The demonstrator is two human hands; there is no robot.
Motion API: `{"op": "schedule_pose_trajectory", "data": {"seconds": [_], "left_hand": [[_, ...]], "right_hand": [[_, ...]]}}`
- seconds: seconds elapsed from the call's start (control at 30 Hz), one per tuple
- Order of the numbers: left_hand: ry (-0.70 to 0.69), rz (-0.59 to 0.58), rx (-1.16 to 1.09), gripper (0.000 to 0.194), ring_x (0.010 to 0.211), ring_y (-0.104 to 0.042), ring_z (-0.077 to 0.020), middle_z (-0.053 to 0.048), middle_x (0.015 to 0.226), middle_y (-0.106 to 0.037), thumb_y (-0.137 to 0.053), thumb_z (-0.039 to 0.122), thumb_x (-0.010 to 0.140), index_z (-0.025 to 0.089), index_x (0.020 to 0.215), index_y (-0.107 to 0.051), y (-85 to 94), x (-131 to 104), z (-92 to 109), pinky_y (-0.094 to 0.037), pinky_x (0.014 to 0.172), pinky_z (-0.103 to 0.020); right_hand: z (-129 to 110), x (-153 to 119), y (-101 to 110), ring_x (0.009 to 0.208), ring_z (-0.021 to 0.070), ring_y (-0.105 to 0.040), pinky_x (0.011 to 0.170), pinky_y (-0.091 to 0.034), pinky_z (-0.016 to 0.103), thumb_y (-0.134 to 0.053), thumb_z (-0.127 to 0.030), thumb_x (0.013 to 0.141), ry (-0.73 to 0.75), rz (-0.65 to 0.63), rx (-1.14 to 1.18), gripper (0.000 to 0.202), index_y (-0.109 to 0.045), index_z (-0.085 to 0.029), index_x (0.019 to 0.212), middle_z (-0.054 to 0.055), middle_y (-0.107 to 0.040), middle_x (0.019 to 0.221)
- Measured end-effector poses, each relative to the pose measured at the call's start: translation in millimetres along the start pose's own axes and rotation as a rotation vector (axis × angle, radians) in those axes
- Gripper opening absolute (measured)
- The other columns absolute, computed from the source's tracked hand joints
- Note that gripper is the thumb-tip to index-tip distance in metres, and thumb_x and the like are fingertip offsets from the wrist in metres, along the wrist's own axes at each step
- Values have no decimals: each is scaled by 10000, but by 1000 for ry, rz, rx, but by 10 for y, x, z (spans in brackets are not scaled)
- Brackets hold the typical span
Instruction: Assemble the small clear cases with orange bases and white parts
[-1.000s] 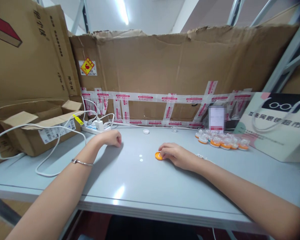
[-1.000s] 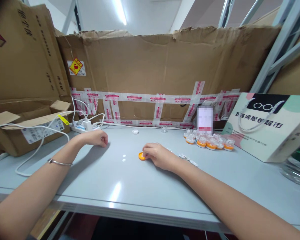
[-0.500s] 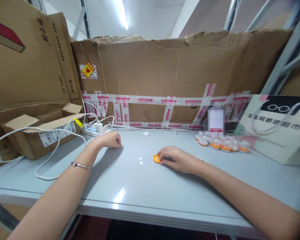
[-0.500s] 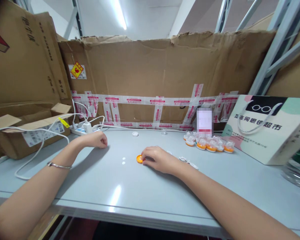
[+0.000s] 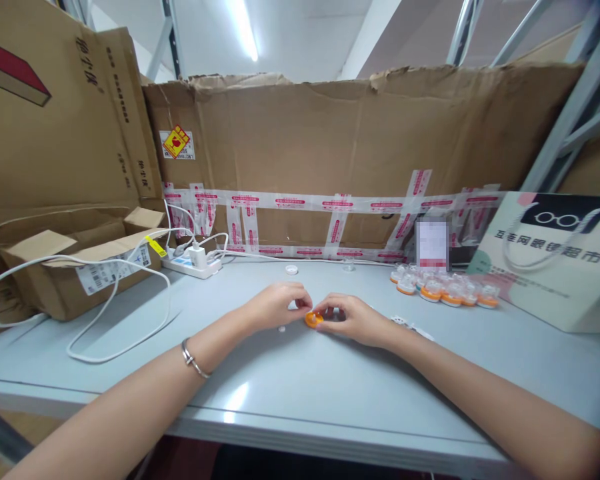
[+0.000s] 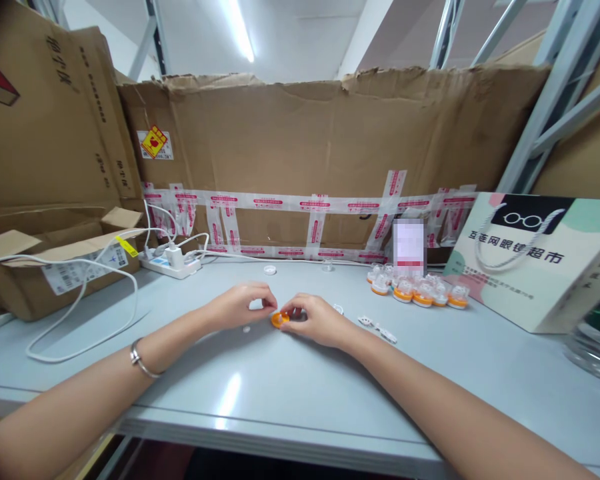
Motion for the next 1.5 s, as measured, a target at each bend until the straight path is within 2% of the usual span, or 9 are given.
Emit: {"op": "schedule_pose_trajectory", "data": {"seconds": [0.17, 0.33, 0.83, 1.03, 1.3, 1.5], "left_hand": [[-32, -24, 79, 121, 752, -579, -121, -24, 804, -635, -518, 210, 796, 169, 830, -626, -102, 5, -15, -414, 732, -228], [-34, -42, 109, 119, 768, -595, -124, -19, 820, -649, -522, 200, 792, 173, 826, -632, -133, 6, 1, -401, 754, -239], [-17, -68, -22, 126, 730, -590, -115, -38, 798, -646, -549, 220, 782, 158, 787, -659, -108, -25, -16, -439, 685, -202], [-116, -139, 109, 182, 784, -608, -139, -66, 868, -658, -489, 181, 808, 159, 842, -667, -102, -46, 58, -451, 741, -223], [-196, -195, 113, 221, 873, -618, -145, -69, 941, -672, -457, 211, 841, 183, 906, -666, -40, -96, 71, -458, 787, -230], [-143, -199, 60, 251, 883, -622, -145, -53, 982, -675, -456, 239, 850, 209, 1010, -647, -24, -111, 13, -455, 793, -234]], "right_hand": [[-22, 9, -14, 746, 133, -552, 679, -431, 243, -596, -382, 715, 26, 15, -6, 275, -658, -193, 906, 37, -609, 858], [-27, 7, -29, 739, 133, -553, 655, -425, 237, -590, -378, 726, 51, 18, -29, 251, -665, -206, 892, 28, -617, 825], [-1, 15, -53, 723, 136, -564, 670, -445, 250, -608, -399, 713, 48, 49, -10, 262, -677, -184, 847, 40, -629, 816], [17, 19, -79, 792, 161, -604, 764, -469, 286, -602, -391, 727, 120, 101, 46, 239, -684, -184, 814, 58, -656, 875], [-2, -32, -84, 780, 165, -629, 757, -493, 290, -577, -343, 753, 87, 112, 43, 224, -681, -208, 898, 32, -693, 878], [-47, -47, -87, 817, 164, -634, 756, -486, 270, -567, -315, 770, 155, 116, -50, 206, -681, -227, 917, 25, -696, 906]]}}
Point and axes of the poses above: each hand's wrist, its own x-axis towards the middle knuckle, its own y-axis out of the back of the hand, z = x × y, the point moved 4 cm from there along x, towards the middle knuckle
